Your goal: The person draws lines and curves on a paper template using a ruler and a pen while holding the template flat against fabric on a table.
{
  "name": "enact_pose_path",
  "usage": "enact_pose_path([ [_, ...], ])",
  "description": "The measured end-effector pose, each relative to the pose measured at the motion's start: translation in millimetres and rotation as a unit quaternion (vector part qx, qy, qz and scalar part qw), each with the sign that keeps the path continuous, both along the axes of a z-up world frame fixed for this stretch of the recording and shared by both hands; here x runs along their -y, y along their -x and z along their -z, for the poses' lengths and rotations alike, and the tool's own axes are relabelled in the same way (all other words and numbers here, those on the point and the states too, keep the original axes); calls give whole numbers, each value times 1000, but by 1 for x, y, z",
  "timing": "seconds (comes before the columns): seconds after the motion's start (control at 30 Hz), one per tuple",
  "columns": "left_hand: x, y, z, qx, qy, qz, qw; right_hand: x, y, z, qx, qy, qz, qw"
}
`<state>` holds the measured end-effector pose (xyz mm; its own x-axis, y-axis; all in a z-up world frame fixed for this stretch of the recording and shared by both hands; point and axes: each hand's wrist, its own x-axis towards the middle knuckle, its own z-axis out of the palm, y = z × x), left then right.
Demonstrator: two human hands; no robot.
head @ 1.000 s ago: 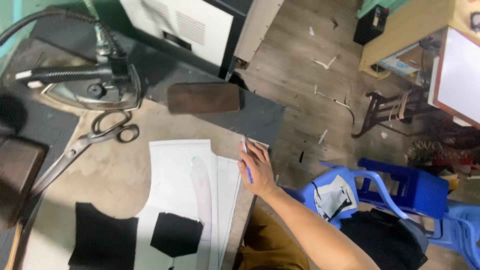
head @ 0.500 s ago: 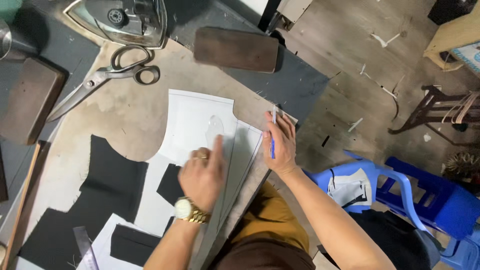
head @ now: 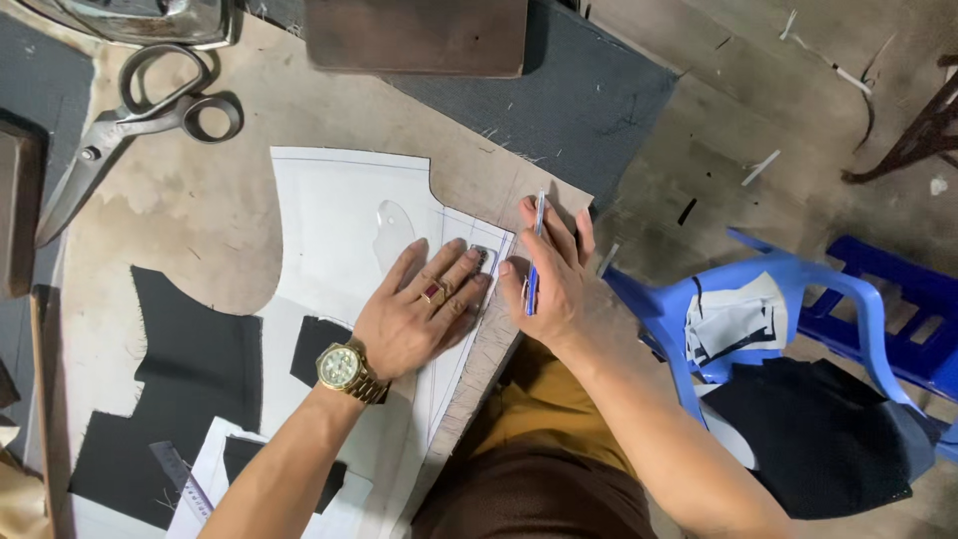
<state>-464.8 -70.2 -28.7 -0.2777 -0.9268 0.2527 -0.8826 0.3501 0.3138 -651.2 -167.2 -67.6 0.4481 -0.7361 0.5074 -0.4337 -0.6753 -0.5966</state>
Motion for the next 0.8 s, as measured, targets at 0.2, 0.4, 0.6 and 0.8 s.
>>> enact_pose_path([
  [0.2,24,2,6,-80,36,14,996,2,-1,2,-6,5,7,1000],
  [0.4,23,-2,10,-111,23,20,993,1,-1,3,15,-39,23,999],
  [0.6,25,-3,9,-132,16,22,991,36,9,-3,9,-27,70,997],
  [0.8,26,-4,7,-134,13,23,991,16,0,-13,14,-54,-12,998],
])
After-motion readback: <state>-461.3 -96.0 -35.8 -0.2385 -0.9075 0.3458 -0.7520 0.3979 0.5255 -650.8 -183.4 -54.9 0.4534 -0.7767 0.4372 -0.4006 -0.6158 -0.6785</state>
